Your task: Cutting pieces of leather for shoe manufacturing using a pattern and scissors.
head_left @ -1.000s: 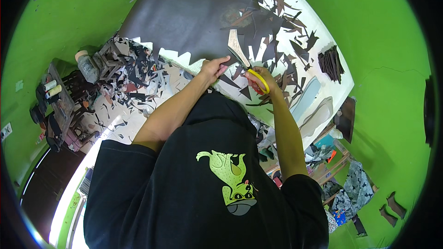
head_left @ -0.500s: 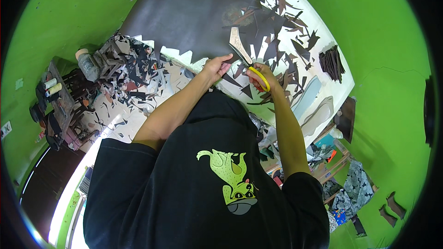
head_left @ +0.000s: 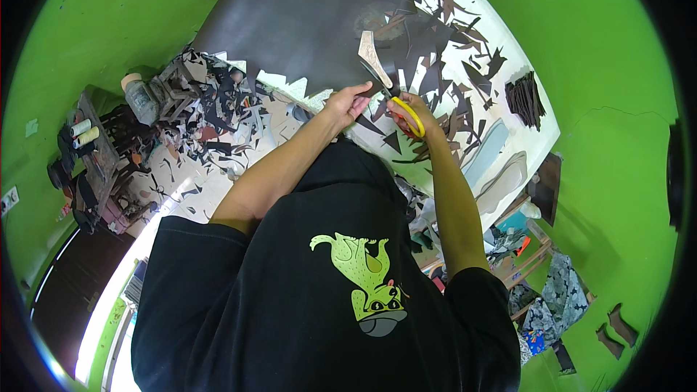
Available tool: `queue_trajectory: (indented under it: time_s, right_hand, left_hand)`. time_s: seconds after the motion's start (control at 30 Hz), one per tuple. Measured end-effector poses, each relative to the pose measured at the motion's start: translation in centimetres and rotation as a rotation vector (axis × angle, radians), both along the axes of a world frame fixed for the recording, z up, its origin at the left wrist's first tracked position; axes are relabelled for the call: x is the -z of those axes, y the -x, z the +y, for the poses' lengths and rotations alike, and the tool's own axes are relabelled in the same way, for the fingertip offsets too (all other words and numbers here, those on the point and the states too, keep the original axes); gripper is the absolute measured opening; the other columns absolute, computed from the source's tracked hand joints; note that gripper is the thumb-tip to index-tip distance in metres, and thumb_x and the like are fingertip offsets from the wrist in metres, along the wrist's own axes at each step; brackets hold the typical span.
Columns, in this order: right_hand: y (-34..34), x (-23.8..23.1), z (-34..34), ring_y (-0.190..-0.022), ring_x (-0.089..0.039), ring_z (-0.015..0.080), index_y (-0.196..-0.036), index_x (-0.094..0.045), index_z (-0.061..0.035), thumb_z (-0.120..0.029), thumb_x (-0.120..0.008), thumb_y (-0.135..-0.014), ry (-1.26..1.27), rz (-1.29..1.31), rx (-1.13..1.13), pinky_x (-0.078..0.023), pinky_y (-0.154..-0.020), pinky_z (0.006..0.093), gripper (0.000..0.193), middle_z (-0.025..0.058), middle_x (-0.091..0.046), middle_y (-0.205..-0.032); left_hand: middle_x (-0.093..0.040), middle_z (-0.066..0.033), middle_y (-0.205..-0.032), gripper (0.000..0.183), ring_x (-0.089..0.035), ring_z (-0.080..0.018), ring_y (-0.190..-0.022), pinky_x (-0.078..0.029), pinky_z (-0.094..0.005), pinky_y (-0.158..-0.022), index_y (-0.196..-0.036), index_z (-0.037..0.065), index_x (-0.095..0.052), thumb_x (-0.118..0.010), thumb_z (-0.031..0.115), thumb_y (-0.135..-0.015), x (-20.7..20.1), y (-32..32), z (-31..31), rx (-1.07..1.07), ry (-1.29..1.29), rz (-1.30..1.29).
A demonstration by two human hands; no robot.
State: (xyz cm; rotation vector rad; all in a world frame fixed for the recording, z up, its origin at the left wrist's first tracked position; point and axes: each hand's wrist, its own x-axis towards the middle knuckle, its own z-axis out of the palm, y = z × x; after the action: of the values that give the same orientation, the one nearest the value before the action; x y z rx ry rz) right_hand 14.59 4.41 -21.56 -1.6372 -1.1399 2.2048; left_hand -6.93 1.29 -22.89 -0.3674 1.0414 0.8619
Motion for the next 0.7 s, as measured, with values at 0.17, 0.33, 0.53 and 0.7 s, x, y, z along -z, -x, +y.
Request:
queue_trajectory:
  time_s: [0.17, 0.33, 0.53, 0.7]
  right_hand:
    - [3.7, -1.7, -1.4, -0.042, -0.048, 0.0079, -0.085, -0.056, -0.0062, -0.041, -0.073, -0.092, -0.052, -0.084, 0.101, -0.036, -0.039, 0.0223, 0.039, 0.0010, -0.055, -0.058]
    - [6.2, -1.2, -4.8, -0.045, -0.050, 0.0092, -0.085, -0.056, -0.0061, -0.048, -0.077, -0.086, 0.032, 0.070, 0.388, -0.039, -0.043, 0.0221, 0.047, 0.0040, -0.060, -0.063]
    - [7.3, 0.4, -5.8, -0.048, -0.051, 0.0084, -0.087, -0.055, -0.0063, -0.045, -0.080, -0.085, 0.002, 0.020, 0.531, -0.040, -0.044, 0.0219, 0.046, 0.0026, -0.058, -0.064]
    - [7.6, 0.0, -6.3, -0.049, -0.050, 0.0089, -0.085, -0.053, -0.0070, -0.044, -0.081, -0.083, 0.030, 0.013, 0.569, -0.040, -0.045, 0.0227, 0.046, 0.0032, -0.058, -0.065]
  left_hand:
    - [-0.064, -0.0036, -0.102, 0.032, -0.061, -0.0127, -0.093, -0.055, -0.0212, -0.083, -0.104, 0.007, -0.060, -0.083, 0.011, -0.082, 0.4, 0.0, -0.1, 0.009, 0.026, 0.029]
    - [-0.063, 0.0008, -0.095, 0.026, -0.061, -0.0062, -0.086, -0.054, -0.0166, -0.075, -0.098, 0.011, -0.062, -0.083, 0.019, -0.083, -0.1, 0.3, 0.0, 0.051, -0.002, 0.041]
    - [-0.062, -0.0005, -0.076, 0.035, -0.064, -0.0109, -0.070, -0.050, -0.0241, -0.062, -0.088, 0.008, -0.063, -0.073, 0.042, -0.090, -4.2, 4.0, 2.2, 0.963, -0.186, 0.192]
    - [-0.070, -0.0122, -0.094, 0.027, -0.067, -0.0314, -0.084, -0.052, -0.0440, -0.076, -0.109, 0.007, -0.069, -0.067, 0.022, -0.086, -6.4, 4.3, 5.2, 0.974, -0.937, 1.421]
